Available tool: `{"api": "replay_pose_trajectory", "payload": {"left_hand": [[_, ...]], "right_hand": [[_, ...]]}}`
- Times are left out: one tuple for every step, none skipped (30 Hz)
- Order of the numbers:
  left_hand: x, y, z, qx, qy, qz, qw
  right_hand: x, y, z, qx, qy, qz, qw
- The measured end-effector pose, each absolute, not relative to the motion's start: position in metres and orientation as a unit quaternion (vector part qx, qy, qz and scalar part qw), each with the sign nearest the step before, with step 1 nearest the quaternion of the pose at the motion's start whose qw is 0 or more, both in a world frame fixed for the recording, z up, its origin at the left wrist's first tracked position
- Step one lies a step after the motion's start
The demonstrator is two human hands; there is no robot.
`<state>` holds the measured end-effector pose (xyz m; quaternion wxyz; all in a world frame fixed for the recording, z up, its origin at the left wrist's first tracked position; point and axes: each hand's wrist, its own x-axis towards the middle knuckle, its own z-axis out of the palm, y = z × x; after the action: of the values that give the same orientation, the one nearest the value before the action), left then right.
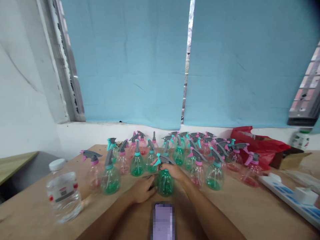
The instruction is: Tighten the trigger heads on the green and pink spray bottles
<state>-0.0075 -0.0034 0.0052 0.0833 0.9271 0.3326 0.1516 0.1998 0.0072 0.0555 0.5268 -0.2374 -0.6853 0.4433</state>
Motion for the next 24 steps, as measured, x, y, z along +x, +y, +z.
{"api": "replay_pose_trajectory", "payload": {"left_hand": [[-0.007,-0.004,0.005,0.927,0.333,0.150,0.081],[-0.007,-0.004,0.006,0.928,0.331,0.151,0.080],[-0.007,-0.004,0.006,0.928,0.329,0.153,0.082],[-0.007,-0.004,0.006,0.928,0.327,0.156,0.084],[-0.008,-0.004,0.006,0.928,0.327,0.158,0.087],[-0.008,-0.004,0.006,0.927,0.327,0.158,0.090],[-0.008,-0.004,0.006,0.928,0.326,0.157,0.091],[-0.008,-0.003,0.005,0.928,0.325,0.155,0.092],[-0.008,-0.003,0.005,0.929,0.324,0.153,0.094],[-0.009,-0.002,0.004,0.930,0.322,0.152,0.095],[-0.009,-0.002,0.003,0.930,0.321,0.152,0.096],[-0.009,-0.001,0.003,0.930,0.321,0.154,0.096],[-0.009,-0.001,0.002,0.929,0.322,0.155,0.095],[-0.009,0.000,0.002,0.929,0.323,0.155,0.093],[-0.009,0.000,0.002,0.929,0.323,0.154,0.091],[-0.009,0.000,0.002,0.930,0.323,0.153,0.089],[-0.009,0.000,0.002,0.930,0.323,0.154,0.087],[-0.008,-0.001,0.002,0.930,0.321,0.155,0.086],[-0.008,-0.001,0.003,0.930,0.320,0.157,0.085],[-0.008,-0.001,0.003,0.930,0.320,0.158,0.086],[-0.008,-0.001,0.003,0.930,0.322,0.158,0.088],[-0.008,-0.001,0.004,0.929,0.323,0.154,0.090],[-0.008,-0.001,0.004,0.929,0.324,0.149,0.094],[-0.009,-0.001,0.004,0.930,0.325,0.145,0.096]], "right_hand": [[0.200,0.007,0.056,-0.233,-0.686,0.446,0.526],[0.200,0.008,0.055,-0.231,-0.687,0.447,0.525],[0.200,0.009,0.054,-0.232,-0.687,0.448,0.524],[0.200,0.010,0.053,-0.234,-0.687,0.448,0.522],[0.200,0.011,0.051,-0.236,-0.688,0.449,0.520],[0.201,0.012,0.049,-0.239,-0.688,0.448,0.519],[0.201,0.013,0.048,-0.242,-0.688,0.446,0.519],[0.201,0.013,0.047,-0.244,-0.687,0.443,0.521],[0.201,0.013,0.047,-0.246,-0.685,0.442,0.524],[0.200,0.012,0.047,-0.248,-0.683,0.441,0.527],[0.200,0.010,0.048,-0.250,-0.680,0.439,0.531],[0.199,0.009,0.050,-0.253,-0.678,0.436,0.535],[0.199,0.007,0.052,-0.257,-0.677,0.431,0.539],[0.198,0.005,0.053,-0.262,-0.676,0.424,0.543],[0.198,0.004,0.055,-0.265,-0.676,0.417,0.546],[0.198,0.003,0.056,-0.266,-0.678,0.413,0.547],[0.198,0.003,0.056,-0.265,-0.681,0.410,0.546],[0.198,0.004,0.055,-0.262,-0.684,0.408,0.544],[0.198,0.005,0.054,-0.259,-0.688,0.407,0.542],[0.199,0.006,0.052,-0.258,-0.691,0.406,0.539],[0.199,0.007,0.050,-0.260,-0.692,0.406,0.538],[0.199,0.008,0.048,-0.265,-0.690,0.406,0.537],[0.199,0.009,0.046,-0.270,-0.687,0.407,0.538],[0.199,0.010,0.045,-0.275,-0.684,0.409,0.538]]}}
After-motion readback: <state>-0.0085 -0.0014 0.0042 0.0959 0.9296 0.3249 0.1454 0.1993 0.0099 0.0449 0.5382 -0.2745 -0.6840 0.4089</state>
